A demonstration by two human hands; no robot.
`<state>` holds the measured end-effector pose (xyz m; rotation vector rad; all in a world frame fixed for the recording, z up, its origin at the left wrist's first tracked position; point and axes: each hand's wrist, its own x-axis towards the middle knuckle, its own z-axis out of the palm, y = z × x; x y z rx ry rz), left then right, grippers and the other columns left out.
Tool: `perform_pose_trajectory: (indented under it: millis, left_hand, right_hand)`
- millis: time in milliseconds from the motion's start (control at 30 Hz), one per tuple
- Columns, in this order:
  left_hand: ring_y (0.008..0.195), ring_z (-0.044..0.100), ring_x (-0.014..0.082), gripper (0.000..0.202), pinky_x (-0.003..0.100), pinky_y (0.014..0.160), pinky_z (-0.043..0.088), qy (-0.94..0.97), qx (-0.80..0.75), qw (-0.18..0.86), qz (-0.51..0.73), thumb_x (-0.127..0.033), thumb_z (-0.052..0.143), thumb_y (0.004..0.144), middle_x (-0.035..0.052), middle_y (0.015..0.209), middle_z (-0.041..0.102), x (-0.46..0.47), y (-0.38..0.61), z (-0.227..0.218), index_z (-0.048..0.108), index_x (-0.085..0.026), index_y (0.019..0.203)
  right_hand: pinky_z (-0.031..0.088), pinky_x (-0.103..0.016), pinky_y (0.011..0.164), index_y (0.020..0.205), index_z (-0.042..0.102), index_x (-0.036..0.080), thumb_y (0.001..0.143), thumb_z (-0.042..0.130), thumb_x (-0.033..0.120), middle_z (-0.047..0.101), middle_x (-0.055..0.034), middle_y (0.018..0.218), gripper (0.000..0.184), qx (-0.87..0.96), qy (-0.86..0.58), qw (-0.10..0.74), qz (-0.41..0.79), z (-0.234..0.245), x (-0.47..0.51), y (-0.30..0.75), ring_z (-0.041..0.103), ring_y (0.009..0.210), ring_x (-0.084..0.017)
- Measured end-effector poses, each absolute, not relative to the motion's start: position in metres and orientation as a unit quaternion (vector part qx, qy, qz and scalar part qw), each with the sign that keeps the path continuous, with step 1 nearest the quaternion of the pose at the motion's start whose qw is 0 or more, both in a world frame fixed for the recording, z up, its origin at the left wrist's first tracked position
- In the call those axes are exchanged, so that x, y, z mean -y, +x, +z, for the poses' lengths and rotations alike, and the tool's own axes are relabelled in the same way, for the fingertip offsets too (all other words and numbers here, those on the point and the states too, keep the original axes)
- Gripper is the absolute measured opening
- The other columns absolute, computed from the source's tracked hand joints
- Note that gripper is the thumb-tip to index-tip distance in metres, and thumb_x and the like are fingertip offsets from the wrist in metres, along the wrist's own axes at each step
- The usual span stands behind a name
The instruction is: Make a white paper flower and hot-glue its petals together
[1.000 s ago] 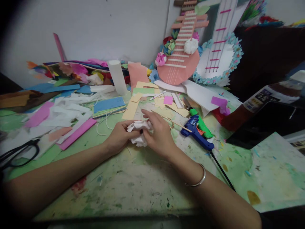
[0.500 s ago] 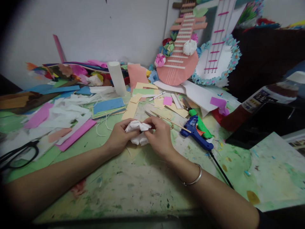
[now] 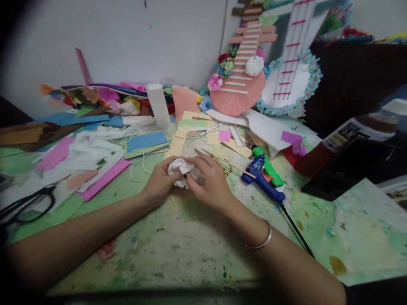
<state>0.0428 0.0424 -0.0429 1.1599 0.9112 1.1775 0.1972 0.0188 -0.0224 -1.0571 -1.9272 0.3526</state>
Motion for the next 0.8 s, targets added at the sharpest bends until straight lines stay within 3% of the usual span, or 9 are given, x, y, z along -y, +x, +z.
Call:
perform_pose_trajectory:
  millis: [133,233,333,433,567,700,800]
  left_hand:
    - [0.074,0.057,0.0112,0.037,0.020,0.064,0.045,0.423,-0.364,0.632,0.538,-0.013,0.069,0.061,-0.0008,0.086,0.063,-0.046,0.040,-0.039,0.062,-0.017,0.097]
    - [0.078,0.060,0.0139,0.036,0.023,0.068,0.048,0.346,-0.320,0.692,0.547,-0.012,0.065,0.060,0.0015,0.090,0.065,-0.048,0.038,-0.034,0.061,-0.016,0.096]
    - [0.091,0.063,0.0229,0.030,0.035,0.079,0.052,0.297,-0.266,0.749,0.530,-0.024,0.061,0.069,0.0094,0.099,0.067,-0.048,0.036,-0.030,0.060,-0.013,0.097]
    - [0.100,0.062,0.0296,0.038,0.044,0.085,0.051,0.280,-0.236,0.784,0.501,-0.039,0.052,0.080,0.0155,0.105,0.067,-0.048,0.035,-0.028,0.060,-0.010,0.103]
    - [0.100,0.064,0.0280,0.043,0.042,0.086,0.051,0.300,-0.281,0.763,0.499,-0.047,0.046,0.086,0.0135,0.105,0.069,-0.049,0.038,-0.032,0.062,-0.012,0.105]
    - [0.098,0.064,0.0251,0.042,0.035,0.086,0.049,0.395,-0.352,0.667,0.525,-0.048,0.050,0.086,0.0104,0.103,0.070,-0.050,0.040,-0.041,0.066,-0.012,0.100]
    - [0.102,0.062,0.0243,0.043,0.033,0.085,0.048,0.478,-0.382,0.596,0.520,-0.050,0.051,0.086,0.0095,0.115,0.066,-0.048,0.040,-0.044,0.062,-0.016,0.108]
  right_hand:
    - [0.051,-0.036,0.080,0.112,0.056,0.020,0.072,0.054,0.018,0.059,-0.0100,0.118,0.040,0.654,-0.440,0.490,0.372,-0.017,-0.028,0.212,0.057,0.100,-0.020]
    - [0.051,-0.034,0.079,0.119,0.050,0.020,0.061,0.055,0.012,0.053,-0.0116,0.125,0.059,0.637,-0.420,0.470,0.444,-0.023,-0.035,0.217,0.054,0.105,-0.021]
    - [0.052,-0.033,0.074,0.131,0.041,0.019,0.060,0.059,0.012,0.051,-0.0136,0.125,0.074,0.663,-0.454,0.406,0.434,-0.034,-0.038,0.213,0.057,0.096,-0.021]
    - [0.053,-0.034,0.074,0.137,0.035,0.019,0.064,0.063,0.015,0.055,-0.0125,0.122,0.078,0.682,-0.463,0.385,0.415,-0.043,-0.037,0.207,0.060,0.089,-0.019]
    - [0.050,-0.039,0.083,0.133,0.040,0.018,0.065,0.061,0.013,0.056,-0.0129,0.124,0.072,0.721,-0.484,0.387,0.310,-0.042,-0.035,0.206,0.060,0.099,-0.024]
    - [0.044,-0.045,0.095,0.133,0.041,0.017,0.063,0.057,0.008,0.057,-0.0140,0.124,0.072,0.776,-0.473,0.367,0.198,-0.036,-0.032,0.205,0.055,0.112,-0.027]
    - [0.044,-0.046,0.096,0.136,0.035,0.012,0.064,0.057,0.009,0.057,-0.0169,0.121,0.075,0.798,-0.458,0.345,0.187,-0.036,-0.028,0.199,0.054,0.113,-0.028]
